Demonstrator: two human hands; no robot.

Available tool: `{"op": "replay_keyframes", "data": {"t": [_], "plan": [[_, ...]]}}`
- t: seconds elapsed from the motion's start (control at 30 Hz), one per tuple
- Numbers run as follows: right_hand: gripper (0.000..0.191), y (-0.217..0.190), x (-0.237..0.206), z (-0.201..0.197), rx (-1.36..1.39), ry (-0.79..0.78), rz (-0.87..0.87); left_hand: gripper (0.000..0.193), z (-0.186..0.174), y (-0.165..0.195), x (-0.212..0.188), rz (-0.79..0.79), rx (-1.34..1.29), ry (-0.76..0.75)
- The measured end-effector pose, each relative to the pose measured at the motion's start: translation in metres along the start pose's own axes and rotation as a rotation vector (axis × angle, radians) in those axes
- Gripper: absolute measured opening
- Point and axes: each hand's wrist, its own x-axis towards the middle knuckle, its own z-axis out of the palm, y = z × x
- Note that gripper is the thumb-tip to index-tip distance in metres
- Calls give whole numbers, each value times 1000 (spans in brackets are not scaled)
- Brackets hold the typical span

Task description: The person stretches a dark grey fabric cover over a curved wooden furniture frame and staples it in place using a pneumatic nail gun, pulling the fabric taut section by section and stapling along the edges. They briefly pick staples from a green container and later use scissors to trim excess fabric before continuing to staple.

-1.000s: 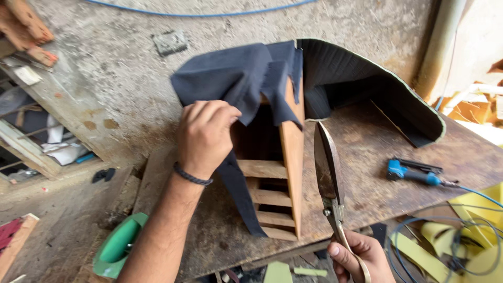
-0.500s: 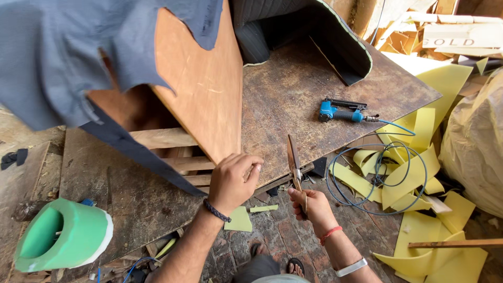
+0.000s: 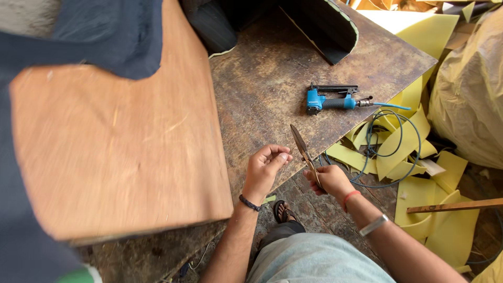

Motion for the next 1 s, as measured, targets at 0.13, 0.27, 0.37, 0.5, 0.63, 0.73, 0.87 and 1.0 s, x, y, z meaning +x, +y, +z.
{"op": "replay_keyframes", "data": {"t": [0.13,0.27,0.37,0.5,0.63,0.73,0.87,1.0], "plan": [[38,-11,44,-5,-167,28,27,14,12,-4,28,-57,-16,-40],[44,-23,92,-3,-394,57,49,14,14,-3,40,-94,-3,-18],[35,-39,124,-2,-544,69,-104,14,10,-4,45,-113,58,73],[20,-68,158,-5,-641,87,-599,16,10,-8,48,-118,65,315],[29,-107,191,-50,-785,257,-963,17,18,-5,43,-113,14,534],[62,-135,218,-84,-1087,340,-878,19,28,3,35,-140,18,649],[80,-157,248,-95,-1284,99,-663,20,40,21,23,-67,90,782],[100,-178,259,-79,-1220,-90,-571,19,43,47,-1,-68,137,912]]}}
